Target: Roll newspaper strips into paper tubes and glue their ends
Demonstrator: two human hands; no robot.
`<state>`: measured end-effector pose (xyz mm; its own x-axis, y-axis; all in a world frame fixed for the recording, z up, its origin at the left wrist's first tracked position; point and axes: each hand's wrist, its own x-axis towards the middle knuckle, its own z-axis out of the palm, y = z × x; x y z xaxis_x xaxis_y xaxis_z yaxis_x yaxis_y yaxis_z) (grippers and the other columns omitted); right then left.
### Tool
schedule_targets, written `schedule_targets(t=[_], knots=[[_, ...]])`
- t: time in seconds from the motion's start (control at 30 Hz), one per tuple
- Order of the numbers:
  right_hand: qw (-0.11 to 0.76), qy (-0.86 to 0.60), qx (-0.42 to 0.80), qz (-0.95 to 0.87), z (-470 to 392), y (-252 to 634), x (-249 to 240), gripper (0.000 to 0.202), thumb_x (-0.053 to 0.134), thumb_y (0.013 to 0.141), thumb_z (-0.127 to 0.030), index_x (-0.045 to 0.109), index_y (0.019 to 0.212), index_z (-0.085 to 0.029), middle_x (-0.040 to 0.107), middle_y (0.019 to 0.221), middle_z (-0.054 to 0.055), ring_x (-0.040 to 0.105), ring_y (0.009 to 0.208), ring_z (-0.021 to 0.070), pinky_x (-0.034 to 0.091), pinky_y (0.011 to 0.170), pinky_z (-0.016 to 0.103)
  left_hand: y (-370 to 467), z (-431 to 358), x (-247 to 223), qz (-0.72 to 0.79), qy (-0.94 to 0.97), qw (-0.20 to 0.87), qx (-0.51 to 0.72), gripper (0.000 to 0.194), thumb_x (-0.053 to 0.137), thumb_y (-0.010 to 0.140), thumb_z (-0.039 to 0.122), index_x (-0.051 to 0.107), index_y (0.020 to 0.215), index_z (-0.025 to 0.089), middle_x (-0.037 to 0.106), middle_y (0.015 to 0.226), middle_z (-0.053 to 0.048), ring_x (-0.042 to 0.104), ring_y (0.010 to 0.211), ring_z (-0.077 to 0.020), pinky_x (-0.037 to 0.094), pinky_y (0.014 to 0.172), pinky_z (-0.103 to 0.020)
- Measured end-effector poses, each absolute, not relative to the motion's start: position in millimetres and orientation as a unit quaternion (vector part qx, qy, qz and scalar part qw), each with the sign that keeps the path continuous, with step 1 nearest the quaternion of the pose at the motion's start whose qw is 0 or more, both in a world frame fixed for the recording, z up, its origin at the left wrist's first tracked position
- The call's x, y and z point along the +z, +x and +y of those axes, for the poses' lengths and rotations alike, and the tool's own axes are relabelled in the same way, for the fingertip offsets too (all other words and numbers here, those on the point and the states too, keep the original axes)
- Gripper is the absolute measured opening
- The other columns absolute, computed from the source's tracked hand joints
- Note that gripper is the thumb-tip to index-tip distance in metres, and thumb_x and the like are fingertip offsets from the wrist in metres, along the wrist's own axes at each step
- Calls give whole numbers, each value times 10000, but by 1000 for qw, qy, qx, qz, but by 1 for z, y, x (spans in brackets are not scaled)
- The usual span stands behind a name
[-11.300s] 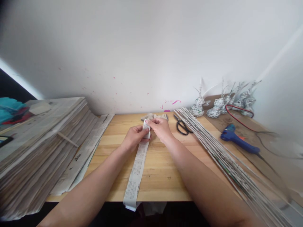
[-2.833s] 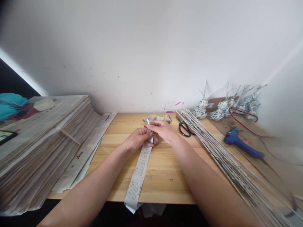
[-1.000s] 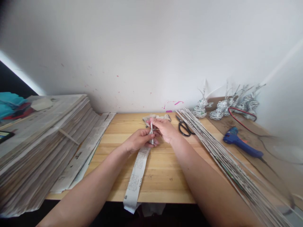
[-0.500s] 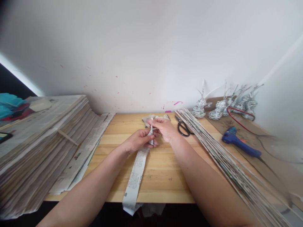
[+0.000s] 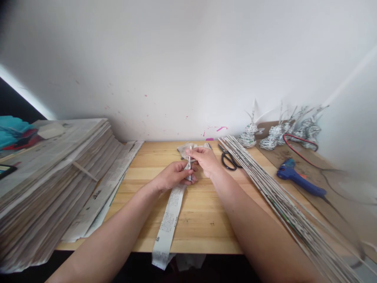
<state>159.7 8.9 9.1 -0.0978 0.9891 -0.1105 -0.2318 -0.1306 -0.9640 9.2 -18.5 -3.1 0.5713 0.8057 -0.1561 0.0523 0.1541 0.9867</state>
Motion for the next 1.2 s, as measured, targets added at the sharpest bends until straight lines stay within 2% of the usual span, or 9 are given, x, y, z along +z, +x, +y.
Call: schedule_targets(t=[0.13,0.27,0.4,0.47,0.57,0.67,0.83,0.97,1.2], knots=[[510,-458,579,-442,10,158,9,402,868,512,-446,592,581,-163,575,602,-19,467,523,83,339,478,232,10,-18,-6,373,598,650,284,189,608,812,300,620,874,122,681,800,-84,642,730,-150,518,701,-284],[526,-482,526,-464,9,156,7,411,856,532,-452,556,542,-171,541,570,-28,441,528,87,323,484,241,13,-19,-11,409,643,574,299,143,608,794,293,628,807,152,673,733,-54,617,643,-146,496,629,-261],[541,-499,474,-484,8,154,8,438,852,542,-469,523,527,-180,511,545,-38,439,524,90,333,486,243,15,-20,-11,437,647,545,306,242,581,824,368,616,700,163,688,718,-68,621,619,-151,500,611,-258],[522,-482,504,-491,7,156,9,429,807,598,-536,573,584,-177,563,586,-14,481,536,101,356,478,237,15,-20,-8,432,622,577,307,268,595,822,404,634,738,152,690,721,-72,637,648,-158,513,622,-265],[433,-410,620,-509,7,163,10,460,689,713,-619,686,813,-170,630,638,25,524,502,120,394,454,248,11,-20,-2,396,573,650,304,368,654,777,486,664,816,120,705,758,-95,660,702,-168,533,668,-285],[369,-344,691,-518,7,170,8,438,700,742,-552,704,962,-173,641,613,23,530,439,132,428,442,274,7,-19,2,367,542,689,311,469,713,714,536,682,863,93,714,784,-119,668,726,-170,540,695,-292],[406,-368,675,-494,10,172,1,343,795,668,-446,731,849,-161,672,678,37,589,541,137,457,486,254,5,-17,3,361,523,707,312,499,755,682,520,674,913,85,709,804,-117,673,747,-172,548,711,-298],[424,-381,657,-494,14,171,-1,327,818,635,-437,741,789,-159,677,684,36,582,582,127,468,536,249,8,-16,0,393,537,666,337,396,784,677,429,664,840,88,679,759,-77,660,717,-159,554,710,-308],[456,-413,641,-459,12,163,2,307,857,569,-385,673,660,-157,627,620,-1,523,533,96,382,476,224,15,-19,-5,434,549,629,340,268,753,721,345,681,807,102,670,748,-60,656,676,-146,552,696,-291]])
